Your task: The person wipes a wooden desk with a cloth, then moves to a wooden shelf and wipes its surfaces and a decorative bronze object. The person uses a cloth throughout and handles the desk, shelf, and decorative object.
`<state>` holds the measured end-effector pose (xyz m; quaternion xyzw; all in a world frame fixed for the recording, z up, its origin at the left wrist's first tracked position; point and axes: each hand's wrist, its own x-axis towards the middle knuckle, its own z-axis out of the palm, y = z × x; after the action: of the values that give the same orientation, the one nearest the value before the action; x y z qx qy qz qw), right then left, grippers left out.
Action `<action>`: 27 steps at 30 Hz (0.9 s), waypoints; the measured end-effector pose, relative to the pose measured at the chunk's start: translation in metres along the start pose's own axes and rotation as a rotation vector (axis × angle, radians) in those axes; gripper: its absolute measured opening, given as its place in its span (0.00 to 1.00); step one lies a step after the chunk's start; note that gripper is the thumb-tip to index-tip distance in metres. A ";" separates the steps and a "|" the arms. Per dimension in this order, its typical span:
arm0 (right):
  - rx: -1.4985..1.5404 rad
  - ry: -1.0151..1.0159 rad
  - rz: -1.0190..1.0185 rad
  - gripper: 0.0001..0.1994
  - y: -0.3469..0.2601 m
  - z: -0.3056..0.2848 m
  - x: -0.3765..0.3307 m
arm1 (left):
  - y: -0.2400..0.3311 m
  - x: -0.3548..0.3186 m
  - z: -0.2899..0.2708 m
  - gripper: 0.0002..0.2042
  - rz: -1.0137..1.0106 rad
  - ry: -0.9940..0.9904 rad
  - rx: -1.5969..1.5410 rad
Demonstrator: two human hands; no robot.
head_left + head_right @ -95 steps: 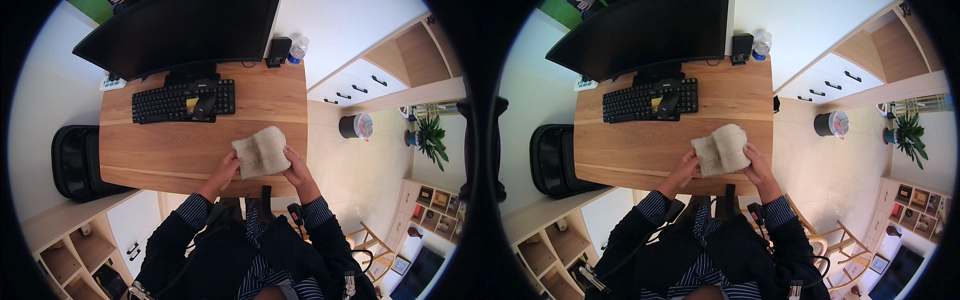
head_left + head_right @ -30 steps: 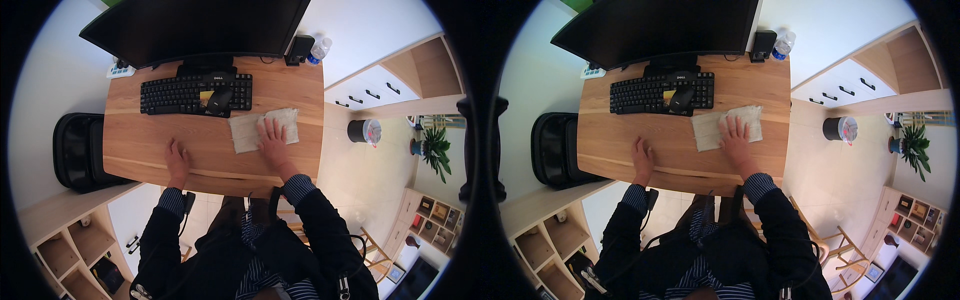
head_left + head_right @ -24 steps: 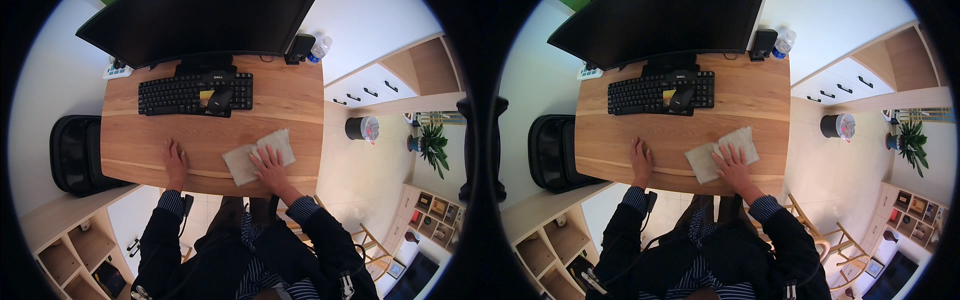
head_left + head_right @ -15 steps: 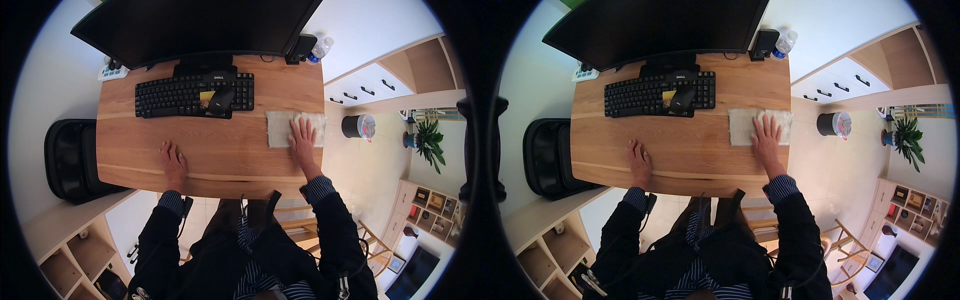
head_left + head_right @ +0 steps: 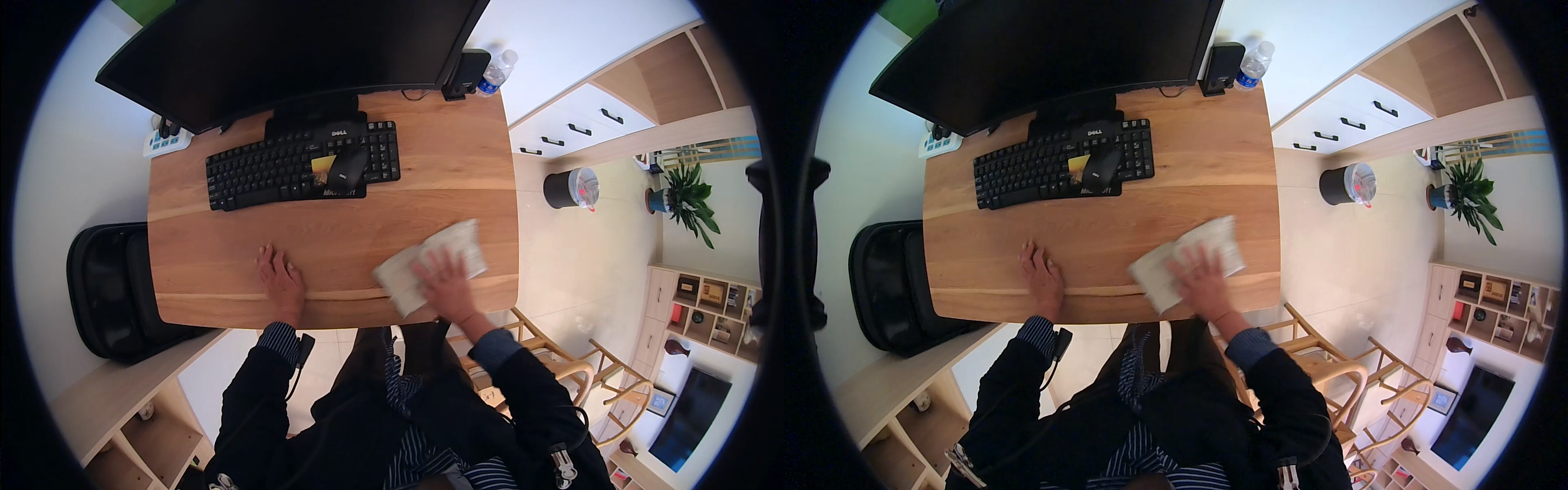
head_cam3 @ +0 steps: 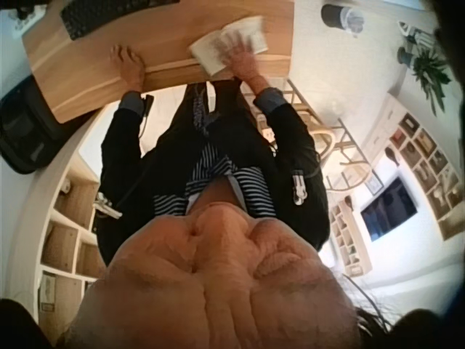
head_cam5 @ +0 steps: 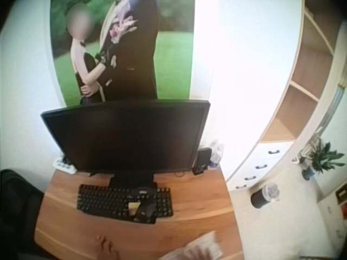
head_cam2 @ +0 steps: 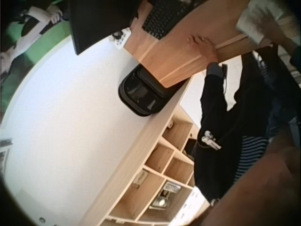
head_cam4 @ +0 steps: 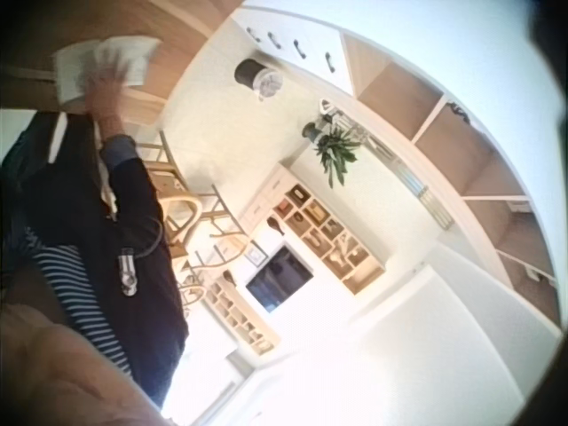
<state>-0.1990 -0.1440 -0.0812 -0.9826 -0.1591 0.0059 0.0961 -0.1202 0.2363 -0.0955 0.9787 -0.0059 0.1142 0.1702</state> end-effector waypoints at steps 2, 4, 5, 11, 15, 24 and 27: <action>-0.053 -0.032 0.246 0.33 0.057 -0.006 0.015 | 0.001 0.000 0.002 0.17 0.008 0.008 0.023; -0.113 0.061 0.406 0.32 0.100 -0.008 0.053 | 0.002 -0.001 0.002 0.17 0.009 0.011 0.041; -0.124 0.143 0.380 0.32 0.107 -0.005 0.075 | 0.002 -0.002 0.002 0.17 0.013 0.009 0.041; -0.081 0.101 0.094 0.35 -0.002 0.017 0.114 | 0.000 -0.002 0.002 0.16 -0.009 -0.011 0.026; 0.153 -0.055 -0.181 0.35 -0.047 -0.001 0.038 | 0.000 -0.001 0.002 0.15 0.006 0.016 0.029; -0.125 0.109 0.298 0.31 0.155 -0.018 0.109 | 0.002 -0.001 0.002 0.15 -0.026 -0.001 0.040; -0.161 0.189 0.326 0.30 0.180 -0.012 0.174 | 0.001 -0.001 0.002 0.15 -0.024 -0.012 0.074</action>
<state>0.0224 -0.2591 -0.1000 -0.9960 0.0120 -0.0837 0.0297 -0.1203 0.2342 -0.0972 0.9851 0.0092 0.1063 0.1351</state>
